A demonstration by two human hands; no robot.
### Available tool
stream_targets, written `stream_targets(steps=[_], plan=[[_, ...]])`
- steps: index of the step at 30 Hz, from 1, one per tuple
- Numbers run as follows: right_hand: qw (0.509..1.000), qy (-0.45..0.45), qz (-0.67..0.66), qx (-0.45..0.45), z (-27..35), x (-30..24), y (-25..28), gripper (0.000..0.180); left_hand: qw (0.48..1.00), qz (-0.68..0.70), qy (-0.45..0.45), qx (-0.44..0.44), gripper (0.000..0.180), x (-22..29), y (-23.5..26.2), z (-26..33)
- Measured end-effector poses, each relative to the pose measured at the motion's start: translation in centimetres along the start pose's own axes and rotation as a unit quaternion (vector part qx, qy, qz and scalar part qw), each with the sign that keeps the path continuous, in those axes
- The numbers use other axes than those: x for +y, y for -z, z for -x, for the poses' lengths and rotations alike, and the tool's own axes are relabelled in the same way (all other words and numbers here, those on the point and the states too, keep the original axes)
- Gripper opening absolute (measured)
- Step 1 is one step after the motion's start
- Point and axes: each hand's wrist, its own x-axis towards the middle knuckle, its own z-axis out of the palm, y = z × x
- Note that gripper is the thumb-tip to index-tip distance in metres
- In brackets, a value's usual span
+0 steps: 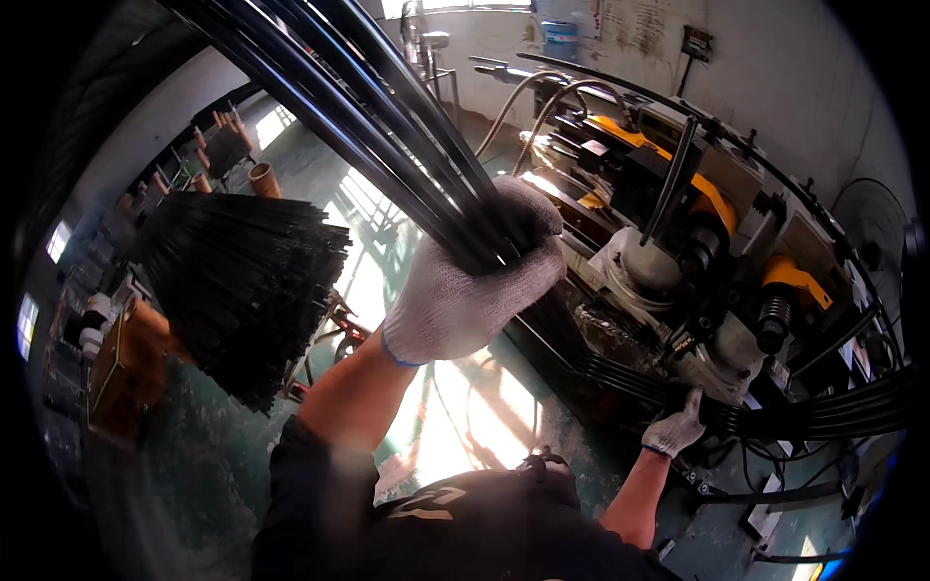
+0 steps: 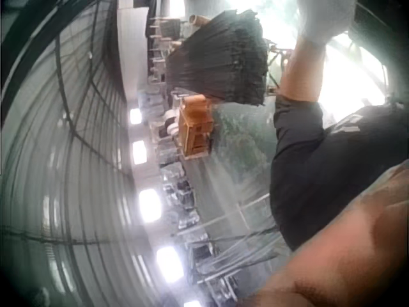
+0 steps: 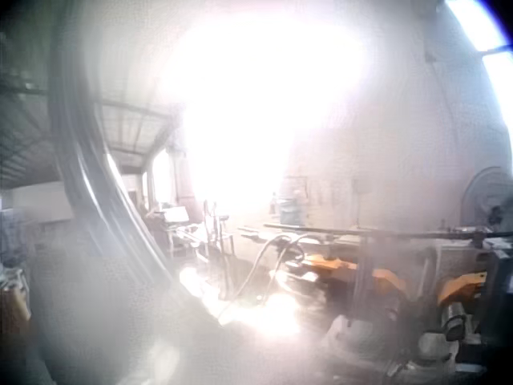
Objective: The person repeatedly picks up bundles of long black metal rods from a rack and feeds them into a machine with yellow rollers. The rods are processed by the machine and then placed into a collection area. This cycle is repeated continuously throughout the clip.
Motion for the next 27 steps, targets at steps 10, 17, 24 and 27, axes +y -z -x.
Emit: stream_targets(steps=[10,17,24,27], plan=[[0.671,0.482,0.461,-0.325,7.6,-0.8,-7.7,0.04,0.888,-0.002,0.04,0.458,0.024,12.6,5.3,28.7],[0.856,0.054,0.195,-0.475,25.0,0.5,-10.8,0.032,0.754,-0.03,0.033,0.655,0.024,21.8,4.0,47.5],[0.76,0.11,0.164,-0.62,44.2,0.8,-11.3,0.04,0.686,-0.028,-0.072,0.723,0.026,30.6,4.9,63.2],[0.763,0.093,0.154,-0.621,53.1,0.6,-12.0,0.036,0.646,-0.044,-0.082,0.758,0.026,35.3,5.8,68.9]])
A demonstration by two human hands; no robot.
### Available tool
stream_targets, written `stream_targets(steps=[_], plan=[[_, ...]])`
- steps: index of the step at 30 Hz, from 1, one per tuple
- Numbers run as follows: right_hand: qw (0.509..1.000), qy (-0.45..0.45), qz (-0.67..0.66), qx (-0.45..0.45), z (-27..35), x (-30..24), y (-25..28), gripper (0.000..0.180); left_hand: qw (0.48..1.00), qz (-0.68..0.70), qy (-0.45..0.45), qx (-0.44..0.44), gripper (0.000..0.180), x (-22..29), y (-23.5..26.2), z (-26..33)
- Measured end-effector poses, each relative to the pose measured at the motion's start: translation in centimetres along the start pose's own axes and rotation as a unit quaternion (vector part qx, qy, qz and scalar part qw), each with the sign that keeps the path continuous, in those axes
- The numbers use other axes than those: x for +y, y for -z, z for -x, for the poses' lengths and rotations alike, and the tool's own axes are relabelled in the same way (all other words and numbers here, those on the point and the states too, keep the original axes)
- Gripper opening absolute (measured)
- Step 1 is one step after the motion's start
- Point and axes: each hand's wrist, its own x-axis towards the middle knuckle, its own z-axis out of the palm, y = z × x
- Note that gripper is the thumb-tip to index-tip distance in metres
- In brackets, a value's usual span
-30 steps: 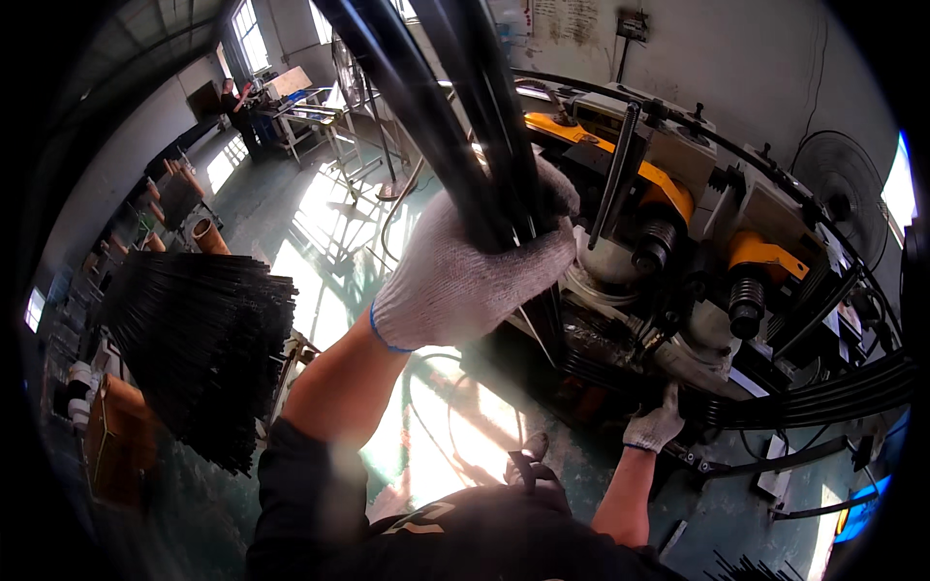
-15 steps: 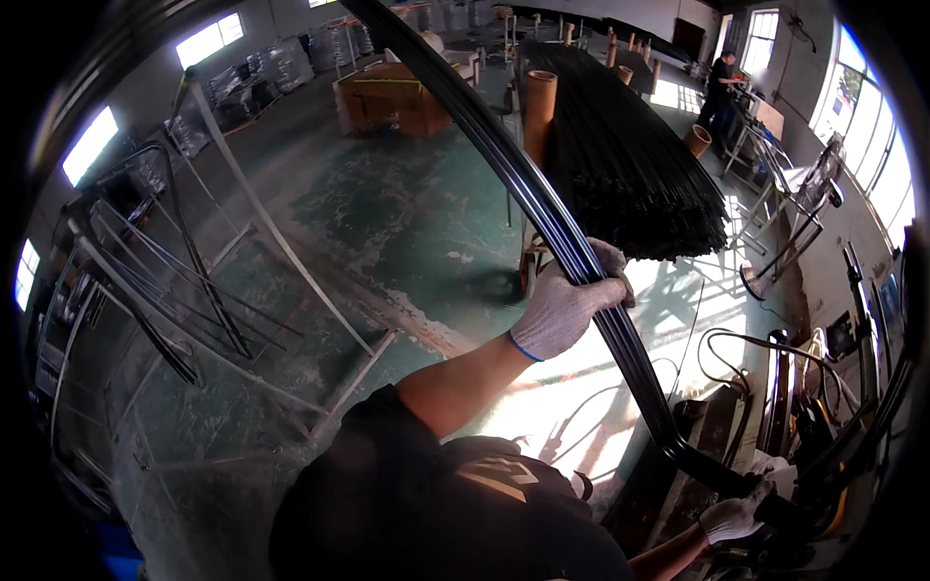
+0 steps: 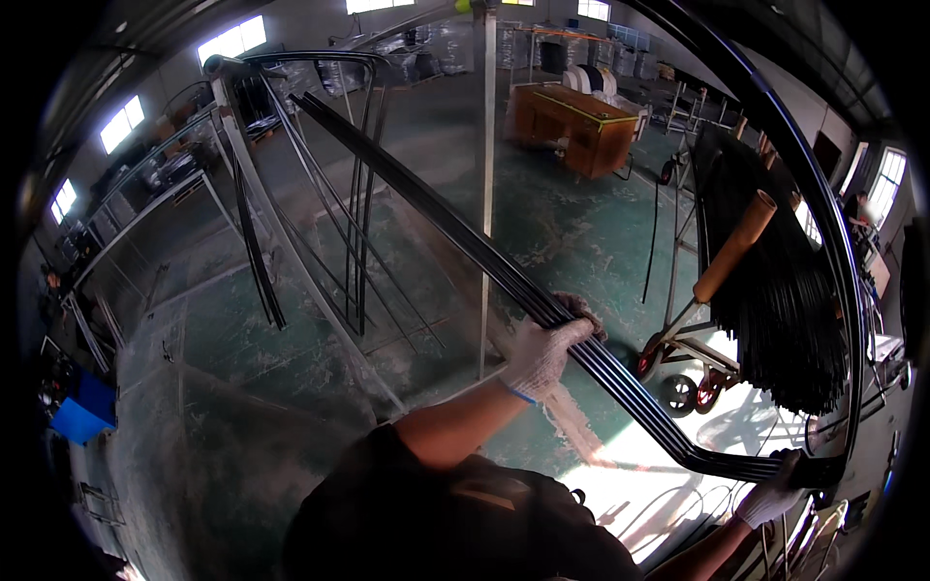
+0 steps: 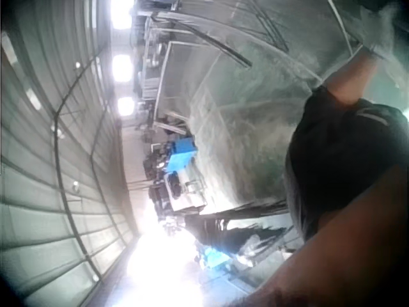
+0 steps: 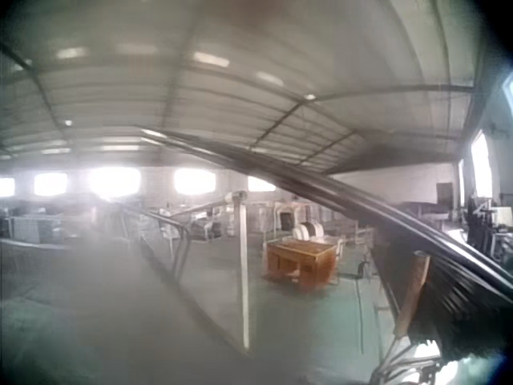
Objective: The person repeatedly picks up bundles of long black metal rods from a rack and feeds them into a machine with yellow rollers. The rods are processed by the machine and then placed into a collection area. This cycle is repeated continuously throughout the clip.
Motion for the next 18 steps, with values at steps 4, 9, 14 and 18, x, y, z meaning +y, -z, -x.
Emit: stream_targets(steps=[4,9,14,18], plan=[[0.995,0.067,0.036,-0.067,0.4,-6.4,-11.5,0.044,0.997,0.035,-0.058,0.039,0.022,6.8,5.4,-4.3],[0.953,0.213,-0.063,-0.208,-1.6,-20.4,-26.2,0.032,0.98,0.081,-0.152,0.098,0.013,14.7,10.7,-8.7],[0.887,0.399,0.007,-0.232,0.0,-39.9,-40.0,0.049,0.953,0.192,-0.15,0.182,0.007,22.0,15.3,-12.5],[0.523,0.78,0.337,-0.06,7.7,-53.5,-46.6,0.025,0.921,0.279,-0.236,0.136,0.017,27.1,20.1,-14.3]])
